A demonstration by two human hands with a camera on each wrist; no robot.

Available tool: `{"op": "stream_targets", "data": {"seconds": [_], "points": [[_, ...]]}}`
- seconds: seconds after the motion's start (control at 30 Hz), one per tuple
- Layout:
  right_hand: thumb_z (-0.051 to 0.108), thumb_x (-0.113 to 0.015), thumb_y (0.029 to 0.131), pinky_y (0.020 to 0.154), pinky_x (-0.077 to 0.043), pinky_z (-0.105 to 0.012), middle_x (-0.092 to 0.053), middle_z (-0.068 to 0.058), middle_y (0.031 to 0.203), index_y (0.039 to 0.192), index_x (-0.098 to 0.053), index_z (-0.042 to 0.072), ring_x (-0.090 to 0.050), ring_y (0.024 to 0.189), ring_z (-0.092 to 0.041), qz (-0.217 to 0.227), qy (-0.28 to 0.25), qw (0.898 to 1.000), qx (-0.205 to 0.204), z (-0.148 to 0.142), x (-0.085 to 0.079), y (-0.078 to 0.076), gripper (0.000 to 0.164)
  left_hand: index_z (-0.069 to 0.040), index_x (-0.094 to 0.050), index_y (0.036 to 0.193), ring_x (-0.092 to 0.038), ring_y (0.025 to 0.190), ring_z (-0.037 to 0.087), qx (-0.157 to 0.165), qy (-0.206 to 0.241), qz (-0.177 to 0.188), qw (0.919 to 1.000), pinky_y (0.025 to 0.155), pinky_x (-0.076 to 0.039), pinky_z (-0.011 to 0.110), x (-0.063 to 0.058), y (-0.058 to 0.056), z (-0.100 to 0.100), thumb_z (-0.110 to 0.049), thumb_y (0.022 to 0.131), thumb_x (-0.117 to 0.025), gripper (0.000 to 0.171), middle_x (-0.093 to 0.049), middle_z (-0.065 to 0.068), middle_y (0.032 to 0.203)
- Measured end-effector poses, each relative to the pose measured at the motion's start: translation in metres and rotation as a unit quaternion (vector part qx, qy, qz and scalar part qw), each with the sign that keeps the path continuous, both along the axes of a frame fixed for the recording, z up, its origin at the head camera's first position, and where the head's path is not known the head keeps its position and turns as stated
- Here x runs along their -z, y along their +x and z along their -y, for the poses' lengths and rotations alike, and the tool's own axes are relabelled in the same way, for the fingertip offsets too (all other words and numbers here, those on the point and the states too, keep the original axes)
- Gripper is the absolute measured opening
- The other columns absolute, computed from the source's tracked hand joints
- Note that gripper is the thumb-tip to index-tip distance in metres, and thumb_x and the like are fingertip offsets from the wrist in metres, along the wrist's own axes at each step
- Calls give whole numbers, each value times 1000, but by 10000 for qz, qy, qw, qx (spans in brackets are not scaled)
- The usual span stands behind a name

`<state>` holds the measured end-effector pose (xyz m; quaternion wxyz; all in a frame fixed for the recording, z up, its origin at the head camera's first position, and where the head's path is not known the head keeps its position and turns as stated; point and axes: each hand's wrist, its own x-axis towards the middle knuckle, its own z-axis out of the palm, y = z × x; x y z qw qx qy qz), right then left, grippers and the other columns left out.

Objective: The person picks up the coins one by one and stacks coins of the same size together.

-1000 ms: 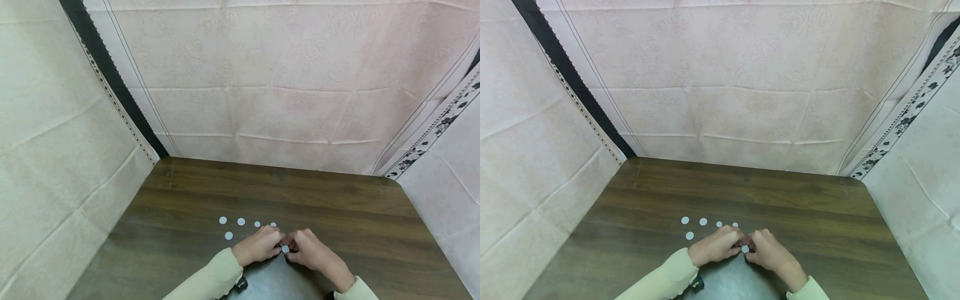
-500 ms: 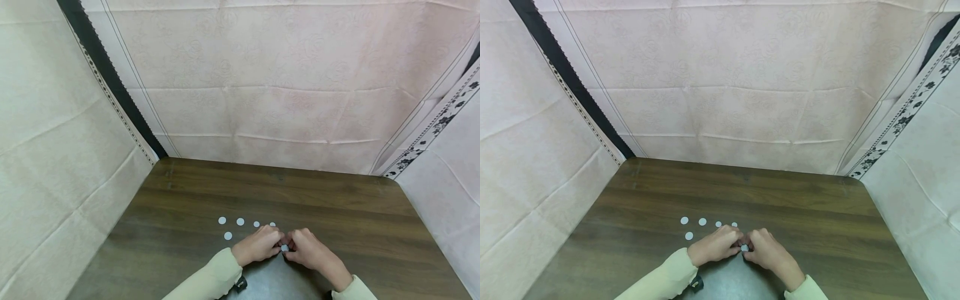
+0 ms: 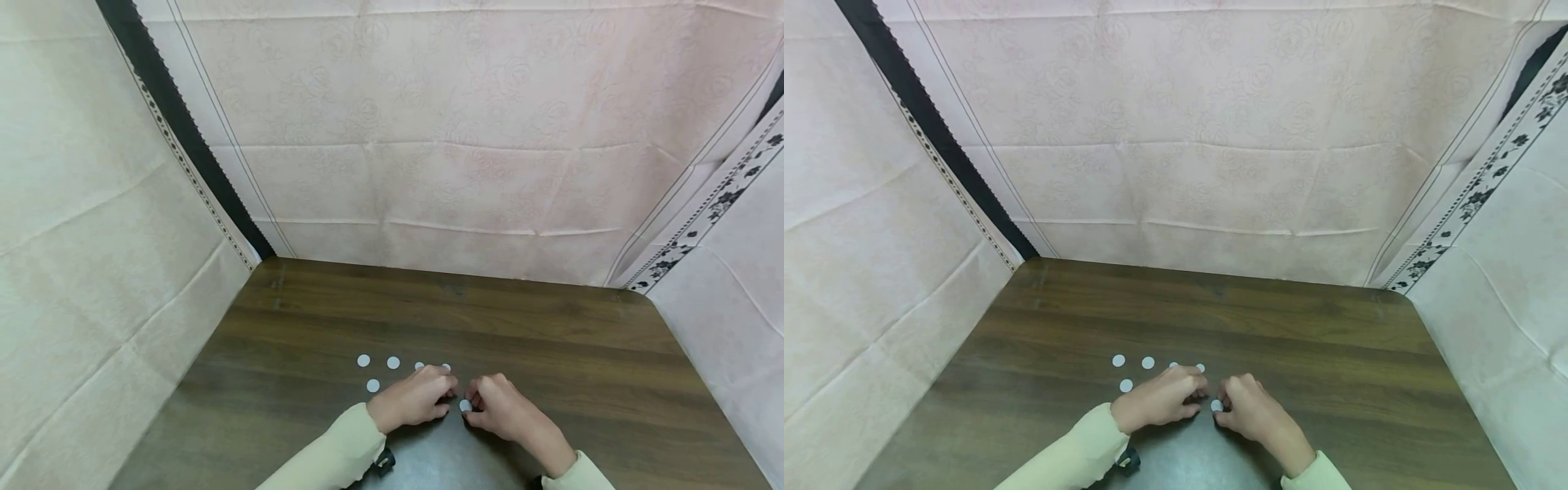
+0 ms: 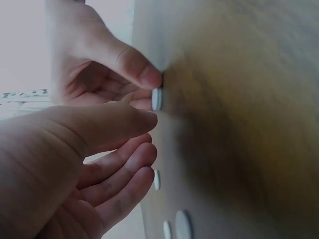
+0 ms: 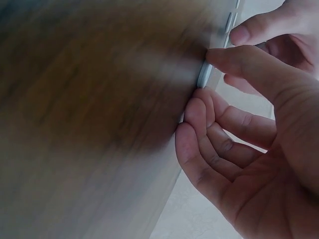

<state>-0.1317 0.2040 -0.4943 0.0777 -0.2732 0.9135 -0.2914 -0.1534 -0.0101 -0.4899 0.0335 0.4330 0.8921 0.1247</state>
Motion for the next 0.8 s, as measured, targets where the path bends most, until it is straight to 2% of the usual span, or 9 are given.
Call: {"op": "stream_targets", "data": {"seconds": [0.17,0.27,0.5,0.8], "points": [[8,-84,85,59,-52,-20,-70,3,76,85,-72,7,-58,68,5,114,-20,9999,38,1,0,-1,13,-14,-76,111,-69,97,4,-103,-43,68,9999,85,-55,18,-7,0,11,-15,94,-79,17,-71,-3,108],[8,-84,85,60,-52,-20,-70,3,77,85,-72,7,-59,68,4,146,-22,9999,44,1,-1,0,13,-14,-76,114,-69,98,5,-163,0,115,9998,84,-55,17,-11,0,18,-14,95,-79,19,-71,-2,109],[11,-86,84,59,-52,-21,-70,4,76,85,-72,7,-62,69,-1,56,3,10000,66,2,-1,0,15,-12,-76,114,-66,89,5,-264,-4,51,9996,76,-54,16,-19,0,35,-15,94,-80,21,-70,-1,105],[8,-85,83,59,-52,-21,-69,3,74,84,-71,6,-61,68,0,-65,-40,10000,60,2,-1,2,14,-8,-76,115,-71,93,10,-386,89,-18,9992,80,-57,20,-27,3,54,-11,93,-80,22,-71,2,107]]}}
